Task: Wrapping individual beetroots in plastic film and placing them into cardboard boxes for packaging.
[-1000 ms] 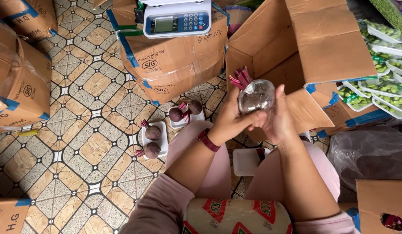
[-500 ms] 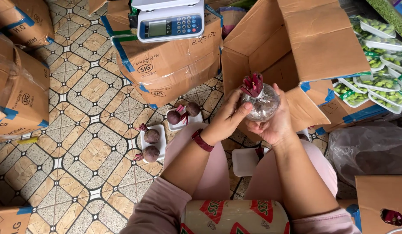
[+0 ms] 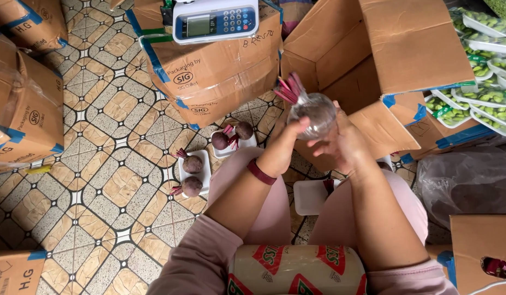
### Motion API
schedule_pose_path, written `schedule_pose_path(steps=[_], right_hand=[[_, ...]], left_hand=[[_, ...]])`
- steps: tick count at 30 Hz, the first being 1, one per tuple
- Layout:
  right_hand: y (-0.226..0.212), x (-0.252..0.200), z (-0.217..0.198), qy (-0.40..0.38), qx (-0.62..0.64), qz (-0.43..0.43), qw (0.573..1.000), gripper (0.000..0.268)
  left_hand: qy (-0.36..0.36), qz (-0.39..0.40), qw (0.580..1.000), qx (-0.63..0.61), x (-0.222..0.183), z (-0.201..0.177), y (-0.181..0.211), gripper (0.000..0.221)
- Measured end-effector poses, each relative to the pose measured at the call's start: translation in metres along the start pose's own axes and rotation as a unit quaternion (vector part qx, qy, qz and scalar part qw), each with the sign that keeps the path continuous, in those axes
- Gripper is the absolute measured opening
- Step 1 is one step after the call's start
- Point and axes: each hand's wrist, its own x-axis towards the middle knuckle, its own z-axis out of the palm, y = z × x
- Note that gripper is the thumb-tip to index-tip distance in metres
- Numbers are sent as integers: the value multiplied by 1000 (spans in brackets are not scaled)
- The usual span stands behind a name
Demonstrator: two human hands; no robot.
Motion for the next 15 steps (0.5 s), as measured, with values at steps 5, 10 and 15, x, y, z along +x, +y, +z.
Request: schedule_pose_path(steps=[5,10,15], right_hand=[[-22,-4,-26,80,-5,-38,996,61],[-31,-13,-48,147,145,-71,976,37],[-40,-25,-44,135,288,-76,945,31]], left_hand=[[80,-65,968,-227,-1,5,33,60],[109,-119,895,-417,3,-5,22,56],[-24,-116,862,-494,13,-12,0,53]])
